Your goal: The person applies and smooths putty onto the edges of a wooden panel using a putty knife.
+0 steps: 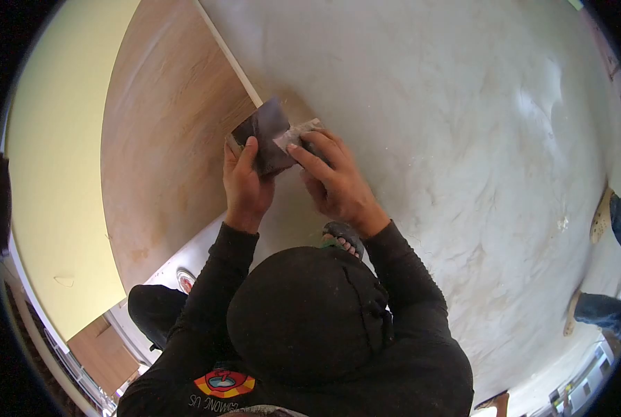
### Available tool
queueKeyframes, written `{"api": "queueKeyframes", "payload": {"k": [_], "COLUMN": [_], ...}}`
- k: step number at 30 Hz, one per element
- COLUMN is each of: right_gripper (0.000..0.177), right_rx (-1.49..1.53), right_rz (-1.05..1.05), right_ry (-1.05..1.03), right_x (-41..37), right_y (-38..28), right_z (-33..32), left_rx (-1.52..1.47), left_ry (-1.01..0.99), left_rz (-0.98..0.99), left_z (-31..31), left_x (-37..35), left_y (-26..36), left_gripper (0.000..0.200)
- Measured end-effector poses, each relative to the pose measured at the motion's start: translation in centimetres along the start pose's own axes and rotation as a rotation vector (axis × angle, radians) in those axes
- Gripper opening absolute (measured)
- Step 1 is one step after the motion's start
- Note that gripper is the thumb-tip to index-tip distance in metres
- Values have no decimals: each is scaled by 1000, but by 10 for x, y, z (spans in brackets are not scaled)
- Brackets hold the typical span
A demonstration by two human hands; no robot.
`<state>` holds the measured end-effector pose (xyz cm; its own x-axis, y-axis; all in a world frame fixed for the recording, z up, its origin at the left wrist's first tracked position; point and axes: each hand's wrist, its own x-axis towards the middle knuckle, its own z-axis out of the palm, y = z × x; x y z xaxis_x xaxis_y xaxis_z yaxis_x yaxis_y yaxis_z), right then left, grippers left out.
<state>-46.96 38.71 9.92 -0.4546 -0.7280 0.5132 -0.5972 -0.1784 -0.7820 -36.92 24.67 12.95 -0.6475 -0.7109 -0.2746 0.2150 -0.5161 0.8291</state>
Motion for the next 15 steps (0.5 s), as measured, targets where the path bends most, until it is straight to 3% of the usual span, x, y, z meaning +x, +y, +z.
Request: {"api": "queueKeyframes", "payload": {"k": [3, 5, 6, 8, 9, 11, 12, 15], "right_gripper": [48, 41, 41, 31, 31, 25, 23, 25], "right_rx": [-82, 52, 54, 825, 827, 1248, 1285, 1361], "right_rz": [72, 337, 326, 819, 818, 981, 1111, 1230], "right_ry": [23, 4, 0, 381, 385, 399, 378, 500], "right_x": [-9, -15, -8, -3, -7, -12, -12, -14], "right_y": [13, 27, 21, -6, -11, -20, -22, -20], "right_z": [-3, -10, -14, -23, -20, -12, -6, 16], "left_rx": [-44, -75, -36, 14, 16, 16, 23, -3], "left_ry": [-16, -48, -68, -72, -81, -97, -80, -69], "left_rz": [-32, -60, 15, 89, 88, 81, 69, 38], "left_z": [-5, -9, -11, -20, -21, -22, -20, -17], "left_x": [-2, 0, 7, 13, 17, 20, 18, 16], "left_y": [10, 17, 20, 23, 23, 17, 12, -2], "left_gripper": [37, 35, 34, 33, 33, 33, 33, 33]}}
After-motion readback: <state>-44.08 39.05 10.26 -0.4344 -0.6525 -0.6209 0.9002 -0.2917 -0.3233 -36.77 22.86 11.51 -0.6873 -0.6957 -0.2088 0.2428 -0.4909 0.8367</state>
